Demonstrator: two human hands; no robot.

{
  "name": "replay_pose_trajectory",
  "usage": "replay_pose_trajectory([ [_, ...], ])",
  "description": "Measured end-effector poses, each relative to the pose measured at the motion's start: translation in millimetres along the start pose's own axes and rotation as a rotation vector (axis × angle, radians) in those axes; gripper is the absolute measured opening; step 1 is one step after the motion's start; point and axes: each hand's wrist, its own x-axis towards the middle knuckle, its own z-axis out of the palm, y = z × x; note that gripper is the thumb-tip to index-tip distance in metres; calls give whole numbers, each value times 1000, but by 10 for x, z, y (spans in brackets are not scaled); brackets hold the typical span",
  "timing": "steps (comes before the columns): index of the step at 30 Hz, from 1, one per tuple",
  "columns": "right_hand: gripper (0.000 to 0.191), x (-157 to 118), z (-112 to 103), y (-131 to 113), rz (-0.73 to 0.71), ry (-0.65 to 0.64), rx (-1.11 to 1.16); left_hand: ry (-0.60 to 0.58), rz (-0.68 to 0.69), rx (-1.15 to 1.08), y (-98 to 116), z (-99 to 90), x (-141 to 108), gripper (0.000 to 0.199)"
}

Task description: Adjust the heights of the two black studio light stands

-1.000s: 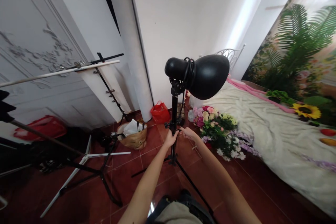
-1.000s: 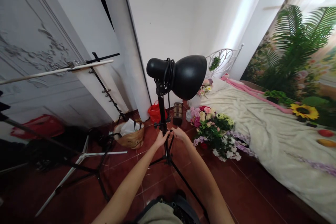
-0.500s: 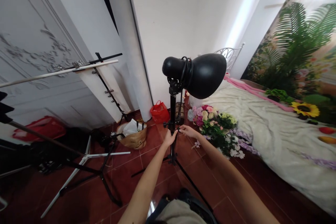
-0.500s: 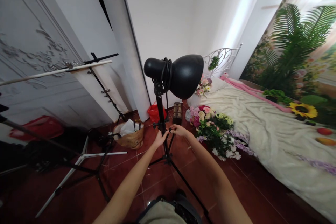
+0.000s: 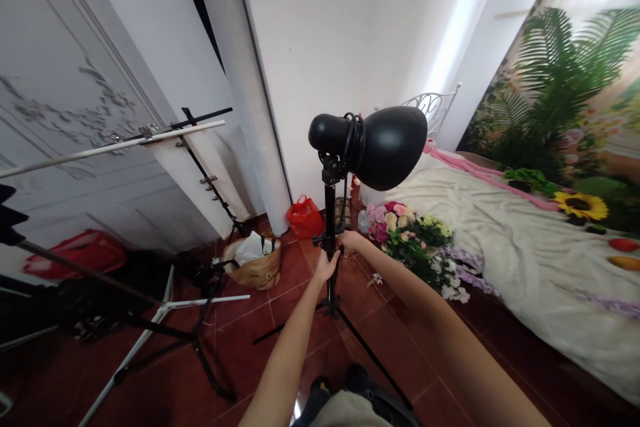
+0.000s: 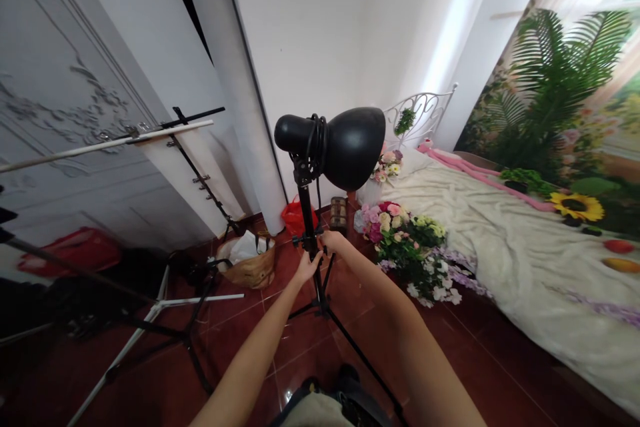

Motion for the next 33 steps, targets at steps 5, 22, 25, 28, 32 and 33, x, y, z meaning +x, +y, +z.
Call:
replay_pose_trajectory([
  [5, 20, -496, 143, 149, -39, -7, -236, -8, -13, 20, 27, -23, -10, 37],
  [22, 70, -1212, 541, 172, -151, 317, -322, 13, 18, 63, 45, -14, -1, 33],
  [25, 67, -1325, 675, 229, -140, 140, -368, 9, 28, 65, 22, -17, -4, 33],
  [28, 51, -1488, 850, 434, -5, -58, -332, 5, 6, 77, 4, -30, -15, 35],
  [32, 46, -1477, 851, 415, 62, 173, -154, 16, -20, 66, 4, -31, -14, 36],
  [33, 50, -1418, 813, 321, 40, 285, -105, 17, -22, 56, 9, -27, -11, 36],
])
